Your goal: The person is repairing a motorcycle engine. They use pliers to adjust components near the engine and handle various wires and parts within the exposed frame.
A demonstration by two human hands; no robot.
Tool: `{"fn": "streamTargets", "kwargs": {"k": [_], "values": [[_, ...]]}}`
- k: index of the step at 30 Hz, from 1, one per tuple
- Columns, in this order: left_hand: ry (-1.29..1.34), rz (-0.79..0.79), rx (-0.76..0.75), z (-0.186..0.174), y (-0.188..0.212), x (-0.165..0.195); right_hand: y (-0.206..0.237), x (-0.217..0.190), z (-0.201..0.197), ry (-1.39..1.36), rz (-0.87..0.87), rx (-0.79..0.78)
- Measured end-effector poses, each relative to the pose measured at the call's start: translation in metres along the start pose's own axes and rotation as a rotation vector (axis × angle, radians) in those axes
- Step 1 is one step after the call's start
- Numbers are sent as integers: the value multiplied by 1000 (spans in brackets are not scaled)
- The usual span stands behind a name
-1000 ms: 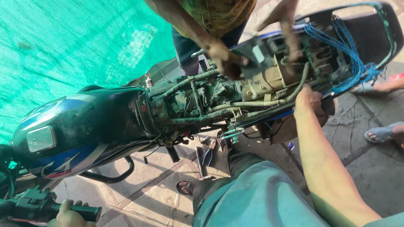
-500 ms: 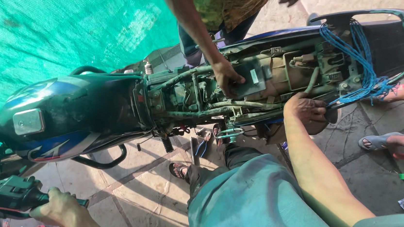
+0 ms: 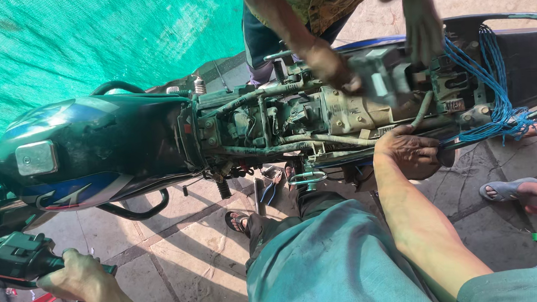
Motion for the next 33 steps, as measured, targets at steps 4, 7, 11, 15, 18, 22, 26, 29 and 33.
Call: {"fn": "streamTargets", "kwargs": {"k": [4, 7, 11, 15, 18, 22, 26, 29, 33], "values": [[18, -68, 10, 2, 4, 3, 0, 1, 3, -8, -9, -16], [32, -68, -1, 4, 5, 5, 0, 1, 5, -10, -1, -17], [38, -5, -12, 3, 8, 12, -2, 0, 10, -51, 36, -85], [-11, -26, -20, 4, 14, 19, -6, 0, 12, -58, 36, -80], [-40, -60, 5, 5, 16, 24, -7, 2, 13, -21, 11, -97], [-73, -32, 29, 5, 14, 27, -7, 1, 10, -24, 3, -153], [-44, -43, -5, 6, 15, 25, -10, 3, -5, -198, 35, -240], [-21, -26, -28, 7, 18, 29, -11, 11, -16, -284, -56, -379], [2, -71, 6, 7, 20, 34, -5, 0, -37, -453, -616, -133]]}}
Point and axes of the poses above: each hand's wrist, its own y-axis away from the middle knuckle, its own z-axis out of the palm, x = y × z, the point moved 3 cm from there along -y, towards the middle knuckle, and after that the axes turned 3 degrees about z, right-handed, at the moved point
